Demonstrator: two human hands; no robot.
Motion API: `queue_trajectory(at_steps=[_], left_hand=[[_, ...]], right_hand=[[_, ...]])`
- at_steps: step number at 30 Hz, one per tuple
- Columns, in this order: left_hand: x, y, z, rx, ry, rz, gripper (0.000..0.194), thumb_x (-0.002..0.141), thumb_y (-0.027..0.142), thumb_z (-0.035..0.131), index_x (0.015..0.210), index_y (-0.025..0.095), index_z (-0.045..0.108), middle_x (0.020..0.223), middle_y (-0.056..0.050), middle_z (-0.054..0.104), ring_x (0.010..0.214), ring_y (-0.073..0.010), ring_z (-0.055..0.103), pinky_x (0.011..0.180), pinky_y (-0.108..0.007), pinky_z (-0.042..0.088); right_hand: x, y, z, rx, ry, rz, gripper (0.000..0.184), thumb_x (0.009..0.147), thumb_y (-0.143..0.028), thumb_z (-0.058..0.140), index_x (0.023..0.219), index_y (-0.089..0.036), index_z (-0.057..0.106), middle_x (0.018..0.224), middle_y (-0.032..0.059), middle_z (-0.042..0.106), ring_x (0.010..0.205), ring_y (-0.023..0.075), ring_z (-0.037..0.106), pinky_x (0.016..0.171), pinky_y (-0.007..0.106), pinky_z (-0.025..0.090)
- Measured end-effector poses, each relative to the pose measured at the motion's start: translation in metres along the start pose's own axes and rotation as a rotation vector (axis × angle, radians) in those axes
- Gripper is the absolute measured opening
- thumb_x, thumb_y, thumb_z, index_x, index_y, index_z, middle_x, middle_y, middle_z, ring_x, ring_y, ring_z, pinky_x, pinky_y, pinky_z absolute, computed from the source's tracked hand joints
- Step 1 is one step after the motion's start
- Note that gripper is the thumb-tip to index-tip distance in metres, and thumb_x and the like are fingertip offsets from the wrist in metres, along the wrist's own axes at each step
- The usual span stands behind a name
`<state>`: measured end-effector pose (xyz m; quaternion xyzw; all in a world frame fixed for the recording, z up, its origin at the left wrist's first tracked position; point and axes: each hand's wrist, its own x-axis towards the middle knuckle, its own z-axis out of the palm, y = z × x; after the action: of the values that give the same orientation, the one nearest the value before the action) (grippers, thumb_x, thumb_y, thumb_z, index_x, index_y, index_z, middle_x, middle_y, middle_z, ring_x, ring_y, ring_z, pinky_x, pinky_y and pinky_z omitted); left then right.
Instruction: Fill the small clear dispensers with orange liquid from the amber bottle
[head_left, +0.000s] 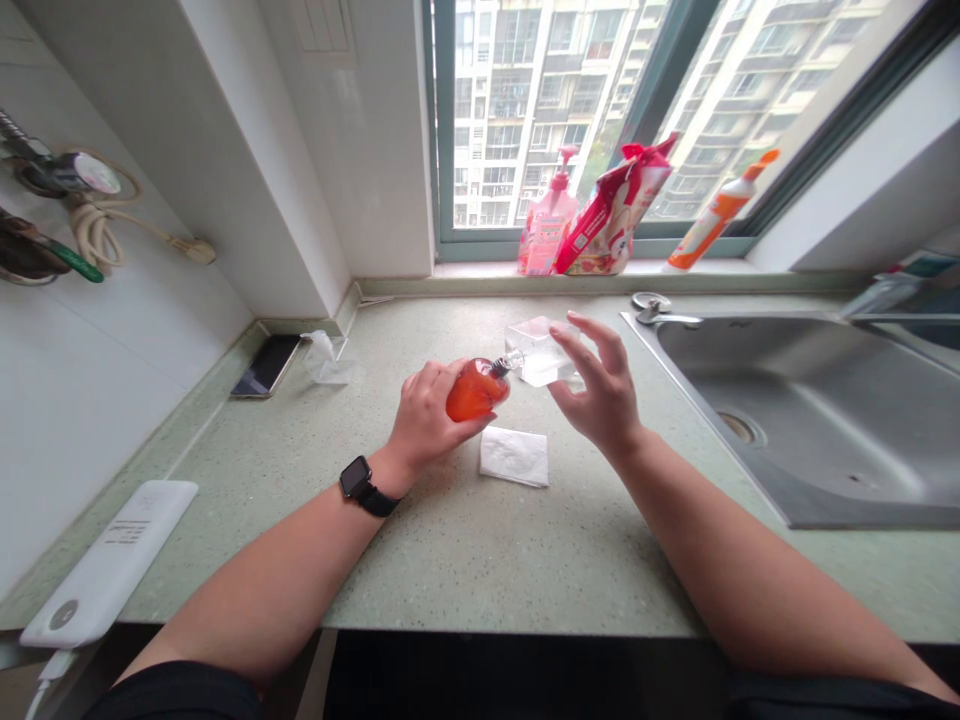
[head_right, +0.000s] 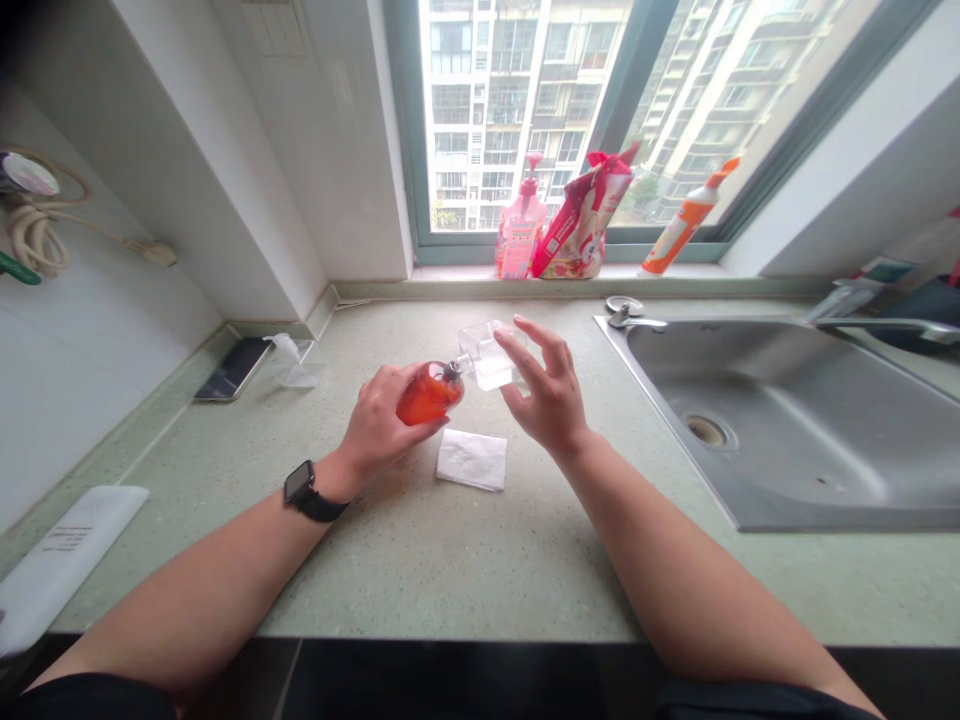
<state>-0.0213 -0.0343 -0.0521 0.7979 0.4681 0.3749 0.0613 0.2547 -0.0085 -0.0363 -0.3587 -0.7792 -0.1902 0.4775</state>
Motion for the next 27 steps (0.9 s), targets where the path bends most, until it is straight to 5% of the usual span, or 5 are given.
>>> queue_trajectory(at_steps=[27], left_hand=[[-0.0008, -0.0017, 0.0014, 0.009, 0.015, 0.016, 0.075, 0.091, 0.064, 0.081, 0.151, 0.026, 0.056, 0.125, -0.011, 0.068, 0.115, -0.0311, 0.065, 0.109, -0.051, 0.049]], right_hand=[[0.0019, 0.0009, 0.0003, 0.026, -0.008, -0.026, 0.098, 0.088, 0.001, 0.064, 0.169, -0.047, 0.036, 0.158, 0.0094, 0.051, 0.14, 0.0357, 0.06, 0.105, 0.058, 0.065]])
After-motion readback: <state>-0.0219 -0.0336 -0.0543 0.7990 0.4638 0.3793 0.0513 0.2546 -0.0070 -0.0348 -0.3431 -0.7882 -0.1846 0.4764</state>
